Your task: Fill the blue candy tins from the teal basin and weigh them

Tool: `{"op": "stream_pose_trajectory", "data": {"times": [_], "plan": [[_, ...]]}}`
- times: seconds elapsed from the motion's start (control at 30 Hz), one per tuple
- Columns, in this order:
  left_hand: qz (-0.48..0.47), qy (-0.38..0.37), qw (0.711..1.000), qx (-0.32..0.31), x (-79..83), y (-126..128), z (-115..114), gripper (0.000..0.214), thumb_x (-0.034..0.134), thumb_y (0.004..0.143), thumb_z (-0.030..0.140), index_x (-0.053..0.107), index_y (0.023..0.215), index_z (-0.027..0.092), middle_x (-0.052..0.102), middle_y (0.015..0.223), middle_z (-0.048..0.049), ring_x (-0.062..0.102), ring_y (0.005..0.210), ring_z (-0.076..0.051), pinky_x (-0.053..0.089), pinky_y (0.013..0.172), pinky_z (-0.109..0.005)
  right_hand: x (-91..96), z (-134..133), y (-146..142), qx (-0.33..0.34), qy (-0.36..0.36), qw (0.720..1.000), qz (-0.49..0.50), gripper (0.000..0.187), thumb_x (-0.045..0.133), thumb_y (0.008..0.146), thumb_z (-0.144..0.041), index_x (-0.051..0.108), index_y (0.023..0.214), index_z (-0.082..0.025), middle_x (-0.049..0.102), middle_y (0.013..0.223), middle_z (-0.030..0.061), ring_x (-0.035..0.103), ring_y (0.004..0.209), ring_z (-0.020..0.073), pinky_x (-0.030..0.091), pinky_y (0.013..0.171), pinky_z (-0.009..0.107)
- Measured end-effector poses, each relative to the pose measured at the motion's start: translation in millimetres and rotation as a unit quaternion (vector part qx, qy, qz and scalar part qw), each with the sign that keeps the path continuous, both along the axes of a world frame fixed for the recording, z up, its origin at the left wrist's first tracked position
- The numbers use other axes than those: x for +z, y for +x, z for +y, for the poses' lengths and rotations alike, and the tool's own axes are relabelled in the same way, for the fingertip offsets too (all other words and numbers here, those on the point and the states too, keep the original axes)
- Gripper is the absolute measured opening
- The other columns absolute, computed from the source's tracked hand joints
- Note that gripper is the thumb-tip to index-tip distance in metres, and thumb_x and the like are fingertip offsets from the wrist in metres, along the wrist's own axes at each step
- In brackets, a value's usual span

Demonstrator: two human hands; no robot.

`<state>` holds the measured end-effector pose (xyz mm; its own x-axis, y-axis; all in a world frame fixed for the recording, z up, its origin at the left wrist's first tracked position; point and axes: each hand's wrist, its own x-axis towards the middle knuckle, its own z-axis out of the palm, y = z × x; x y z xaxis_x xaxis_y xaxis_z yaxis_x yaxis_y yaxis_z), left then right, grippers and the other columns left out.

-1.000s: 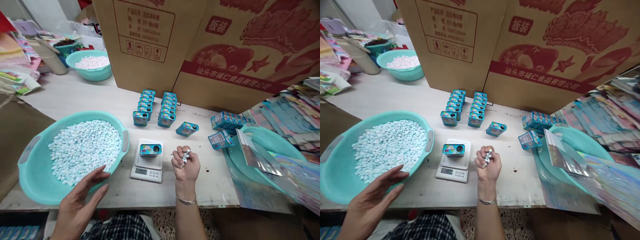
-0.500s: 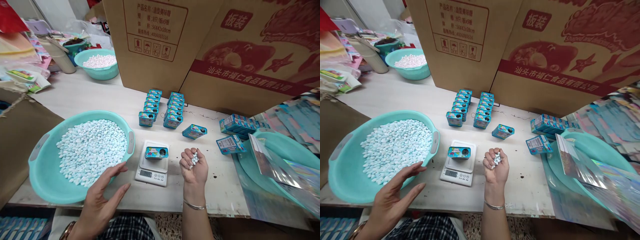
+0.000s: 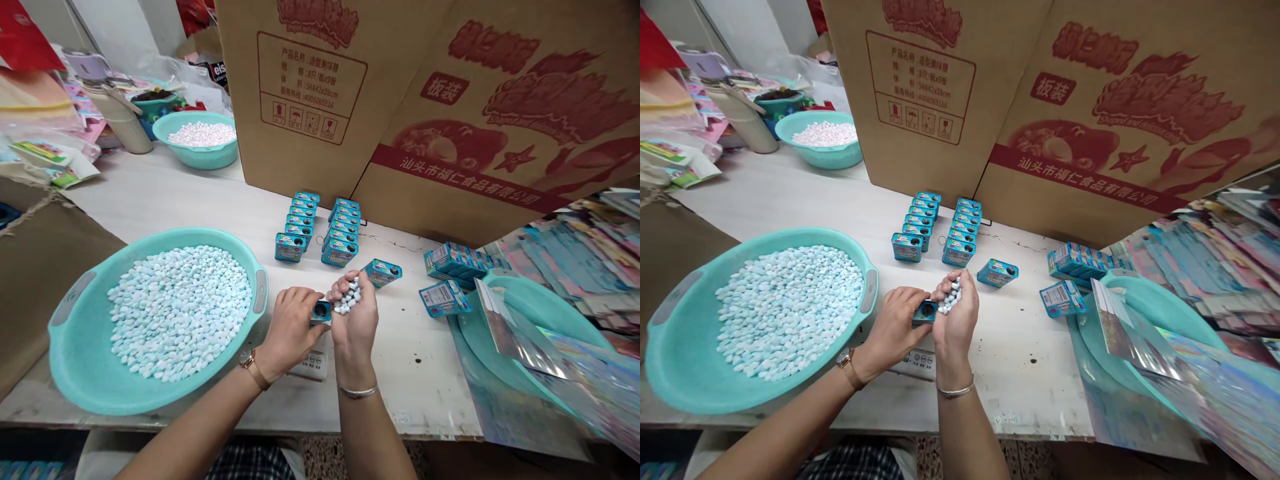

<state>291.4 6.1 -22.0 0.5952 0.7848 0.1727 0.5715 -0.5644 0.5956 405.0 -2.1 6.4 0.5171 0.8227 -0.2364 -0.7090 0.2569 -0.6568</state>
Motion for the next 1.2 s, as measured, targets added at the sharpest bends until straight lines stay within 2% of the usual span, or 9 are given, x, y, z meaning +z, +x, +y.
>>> {"op": "stream_pose_trajectory", "data": {"times": [0.17,0.47,0.57,0.63,0.77,0.83,0.93,1.07,1.2], "plan": [[-0.004,-0.009,1.000,0.010,0.1,-1.9,0.3,0.028,0.069,0.082,0.023,0.060,0.108,0.021,0.064,0.104,-0.0043,0.054,0.101,-0.025,0.042,0.088,-0.041,-4.3,-0.6,-3.9,-0.007,0.001,0.998,-0.063,0.020,0.059,0.084,-0.036,0.053,0.074,-0.020,0.046,0.057,-0.0068,0.046,0.053,0.0083,0.042,0.056,0.022],[-0.006,-0.013,1.000,0.014,-1.7,-0.3,0.5,0.025,0.069,0.081,0.022,0.060,0.104,0.022,0.063,0.102,-0.0038,0.054,0.100,-0.025,0.044,0.086,-0.041,-6.9,-1.0,-7.2,-0.018,-0.021,0.995,-0.100,0.019,0.059,0.083,-0.034,0.055,0.072,-0.019,0.046,0.056,-0.0065,0.043,0.050,0.0068,0.037,0.052,0.020],[-0.005,-0.016,1.000,0.011,-1.6,1.0,0.7,0.028,0.070,0.080,0.021,0.060,0.106,0.021,0.063,0.103,-0.0045,0.055,0.101,-0.026,0.045,0.087,-0.042,-4.9,1.0,-5.7,-0.013,-0.021,0.997,-0.078,0.018,0.060,0.082,-0.032,0.054,0.072,-0.018,0.045,0.055,-0.0073,0.038,0.046,0.0052,0.032,0.046,0.018],[-0.015,-0.018,1.000,0.011,2.6,-3.0,-0.3,0.042,0.072,0.079,0.022,0.056,0.118,0.019,0.062,0.113,-0.0072,0.054,0.108,-0.027,0.046,0.092,-0.044,-2.5,0.8,1.0,-0.001,-0.017,1.000,-0.025,0.017,0.060,0.082,-0.031,0.053,0.073,-0.018,0.042,0.054,-0.0088,0.032,0.042,0.0038,0.027,0.042,0.017],[-0.086,0.000,0.996,0.025,26.9,-36.4,-8.9,0.071,0.073,0.080,0.028,0.037,0.142,0.021,0.050,0.138,-0.0105,0.046,0.128,-0.027,0.040,0.108,-0.046,-0.3,-11.4,33.0,0.014,0.021,0.996,0.084,0.016,0.058,0.082,-0.027,0.048,0.073,-0.019,0.036,0.053,-0.0112,0.025,0.037,0.0031,0.023,0.037,0.016],[-0.113,0.019,0.991,0.070,42.5,-63.5,-15.9,0.067,0.070,0.083,0.031,0.038,0.142,0.026,0.049,0.141,-0.0072,0.045,0.131,-0.026,0.037,0.112,-0.045,-3.4,-24.1,53.4,0.011,0.040,0.994,0.102,0.015,0.056,0.084,-0.024,0.047,0.073,-0.019,0.036,0.053,-0.0109,0.026,0.037,0.0035,0.025,0.037,0.017],[-0.124,0.027,0.978,0.166,57.9,-103.8,-27.1,0.053,0.067,0.086,0.032,0.049,0.135,0.030,0.056,0.133,-0.0033,0.053,0.123,-0.025,0.041,0.109,-0.044,-14.7,-47.7,77.8,-0.002,0.045,0.992,0.122,0.013,0.053,0.085,-0.020,0.048,0.073,-0.019,0.038,0.054,-0.0100,0.029,0.038,0.0040,0.028,0.037,0.017],[-0.117,0.019,0.960,0.253,55.8,-137.7,-38.3,0.042,0.067,0.086,0.035,0.056,0.126,0.030,0.062,0.122,-0.0015,0.059,0.111,-0.025,0.045,0.103,-0.043,-37.3,-76.7,92.7,-0.019,0.025,0.989,0.147,0.012,0.054,0.083,-0.017,0.048,0.073,-0.019,0.040,0.054,-0.0091,0.032,0.038,0.0045,0.030,0.037,0.017],[-0.080,0.016,0.970,0.230,44.3,-147.2,-41.9,0.039,0.066,0.086,0.036,0.058,0.124,0.030,0.062,0.122,-0.0014,0.059,0.110,-0.024,0.046,0.100,-0.040,-57.5,-94.5,98.1,-0.028,0.006,0.986,0.167,0.012,0.057,0.080,-0.014,0.049,0.073,-0.019,0.043,0.056,-0.0084,0.037,0.040,0.0045,0.032,0.037,0.017]]}}
